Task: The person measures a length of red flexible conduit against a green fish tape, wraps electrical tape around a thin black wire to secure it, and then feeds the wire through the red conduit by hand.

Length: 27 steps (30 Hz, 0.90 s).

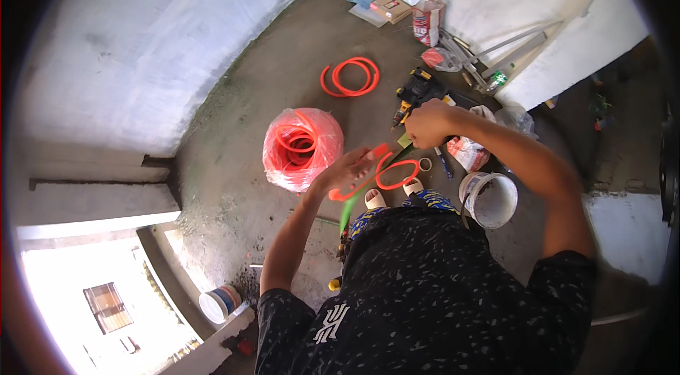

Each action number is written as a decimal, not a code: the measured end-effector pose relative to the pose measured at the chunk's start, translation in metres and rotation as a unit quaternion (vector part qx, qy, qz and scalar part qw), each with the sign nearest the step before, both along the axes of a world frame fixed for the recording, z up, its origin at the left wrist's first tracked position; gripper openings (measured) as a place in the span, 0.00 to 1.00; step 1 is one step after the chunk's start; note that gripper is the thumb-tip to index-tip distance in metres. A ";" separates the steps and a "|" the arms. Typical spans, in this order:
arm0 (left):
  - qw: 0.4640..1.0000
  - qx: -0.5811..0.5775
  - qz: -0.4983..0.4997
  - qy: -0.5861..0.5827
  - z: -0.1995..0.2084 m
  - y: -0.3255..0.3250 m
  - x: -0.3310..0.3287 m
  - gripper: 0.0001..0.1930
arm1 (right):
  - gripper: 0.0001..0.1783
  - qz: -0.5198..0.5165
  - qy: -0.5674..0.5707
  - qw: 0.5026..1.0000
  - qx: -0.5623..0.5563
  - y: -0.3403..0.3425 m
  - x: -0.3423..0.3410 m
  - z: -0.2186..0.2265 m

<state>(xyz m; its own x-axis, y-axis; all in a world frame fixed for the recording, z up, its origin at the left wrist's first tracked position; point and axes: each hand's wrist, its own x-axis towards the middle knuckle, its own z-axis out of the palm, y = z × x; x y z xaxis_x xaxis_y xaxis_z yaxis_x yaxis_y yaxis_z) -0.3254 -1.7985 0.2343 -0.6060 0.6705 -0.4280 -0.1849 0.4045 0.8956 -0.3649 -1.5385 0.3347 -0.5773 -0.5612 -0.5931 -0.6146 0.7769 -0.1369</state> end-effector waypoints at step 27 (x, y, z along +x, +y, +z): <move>0.891 -0.061 0.388 0.227 -0.104 -0.193 -0.033 0.18 | 0.12 -0.226 -0.070 0.930 0.282 0.189 0.130 -0.034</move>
<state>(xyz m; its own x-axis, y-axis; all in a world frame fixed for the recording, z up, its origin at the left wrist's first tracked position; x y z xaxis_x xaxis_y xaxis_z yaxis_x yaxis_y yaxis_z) -0.3584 -1.9918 0.1302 -0.9962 -0.0617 -0.0620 -0.0821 0.4122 0.9074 -0.2345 -1.3493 0.3007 -0.5735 0.1422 -0.8068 -0.2151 0.9241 0.3157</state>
